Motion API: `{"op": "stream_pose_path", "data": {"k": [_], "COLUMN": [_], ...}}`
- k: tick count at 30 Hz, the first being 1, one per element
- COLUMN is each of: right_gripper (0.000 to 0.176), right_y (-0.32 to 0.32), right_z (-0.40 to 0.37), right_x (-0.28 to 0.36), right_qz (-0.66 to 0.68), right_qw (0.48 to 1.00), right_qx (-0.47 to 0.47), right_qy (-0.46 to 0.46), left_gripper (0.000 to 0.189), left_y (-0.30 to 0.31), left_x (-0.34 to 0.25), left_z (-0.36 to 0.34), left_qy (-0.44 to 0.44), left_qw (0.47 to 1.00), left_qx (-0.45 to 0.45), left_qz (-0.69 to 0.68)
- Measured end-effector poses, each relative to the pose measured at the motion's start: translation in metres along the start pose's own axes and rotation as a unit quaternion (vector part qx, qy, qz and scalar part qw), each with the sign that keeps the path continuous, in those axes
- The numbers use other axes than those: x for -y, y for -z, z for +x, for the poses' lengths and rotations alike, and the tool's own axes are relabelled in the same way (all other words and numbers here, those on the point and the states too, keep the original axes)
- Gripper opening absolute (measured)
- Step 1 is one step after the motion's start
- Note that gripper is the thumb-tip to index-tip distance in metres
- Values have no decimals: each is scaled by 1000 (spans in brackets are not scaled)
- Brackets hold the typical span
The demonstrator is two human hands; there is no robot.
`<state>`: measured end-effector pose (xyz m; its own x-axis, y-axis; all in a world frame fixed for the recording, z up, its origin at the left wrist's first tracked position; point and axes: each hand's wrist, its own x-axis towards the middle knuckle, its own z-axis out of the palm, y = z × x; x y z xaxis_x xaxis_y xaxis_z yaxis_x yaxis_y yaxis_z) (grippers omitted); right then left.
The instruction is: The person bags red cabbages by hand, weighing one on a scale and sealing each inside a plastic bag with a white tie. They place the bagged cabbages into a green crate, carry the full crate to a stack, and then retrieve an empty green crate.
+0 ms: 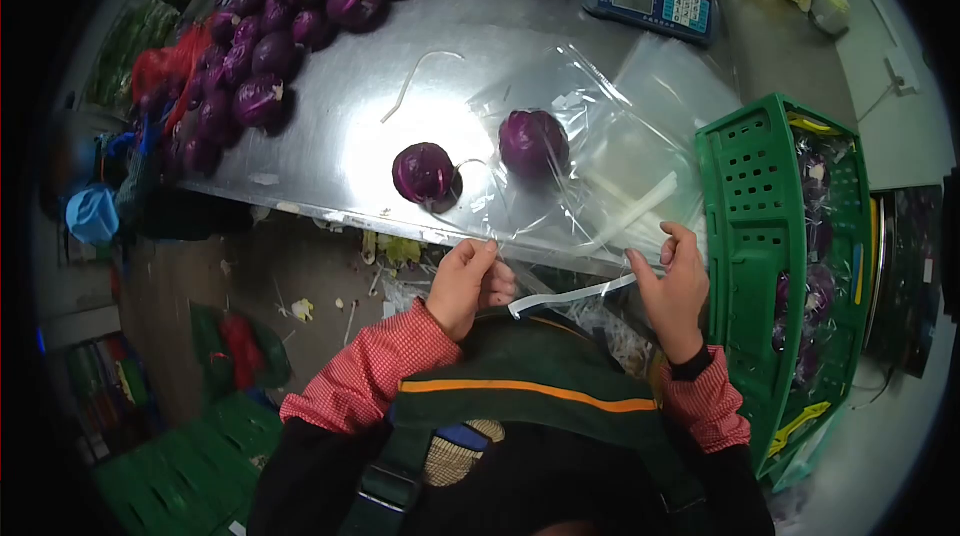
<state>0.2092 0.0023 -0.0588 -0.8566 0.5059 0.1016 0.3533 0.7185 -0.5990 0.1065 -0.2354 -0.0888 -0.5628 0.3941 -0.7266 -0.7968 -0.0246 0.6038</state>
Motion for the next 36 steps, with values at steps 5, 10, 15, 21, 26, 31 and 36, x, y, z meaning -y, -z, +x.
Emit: {"op": "stream_pose_path", "data": {"k": [5,10,15,21,26,31,36], "right_gripper": [23,20,15,15,8,21,34], "right_y": [-6,-30,-35,22,87,69,-1], "right_z": [-5,-6,5,-10,-107,-154,-37], "right_x": [59,74,79,60,-95,-147,-60], "right_qz": [89,152,217,235,-133,-374,-154], "right_qw": [933,908,876,903,940,820,976], "right_qx": [164,232,369,307,313,429,81], "right_qy": [308,314,223,185,13,-59,127], "left_gripper": [26,26,25,19,18,24,25], "left_y": [-2,7,6,-3,13,31,65], "left_x": [-4,-5,-7,-9,-28,-30,-4], "left_z": [-5,-6,-7,-8,-12,-13,-1], "left_qy": [50,37,5,-34,2,2,-89], "left_qw": [998,997,996,998,996,994,991], "left_qx": [28,59,77,41,74,94,-67], "left_qz": [5,21,46,23,43,52,69]}}
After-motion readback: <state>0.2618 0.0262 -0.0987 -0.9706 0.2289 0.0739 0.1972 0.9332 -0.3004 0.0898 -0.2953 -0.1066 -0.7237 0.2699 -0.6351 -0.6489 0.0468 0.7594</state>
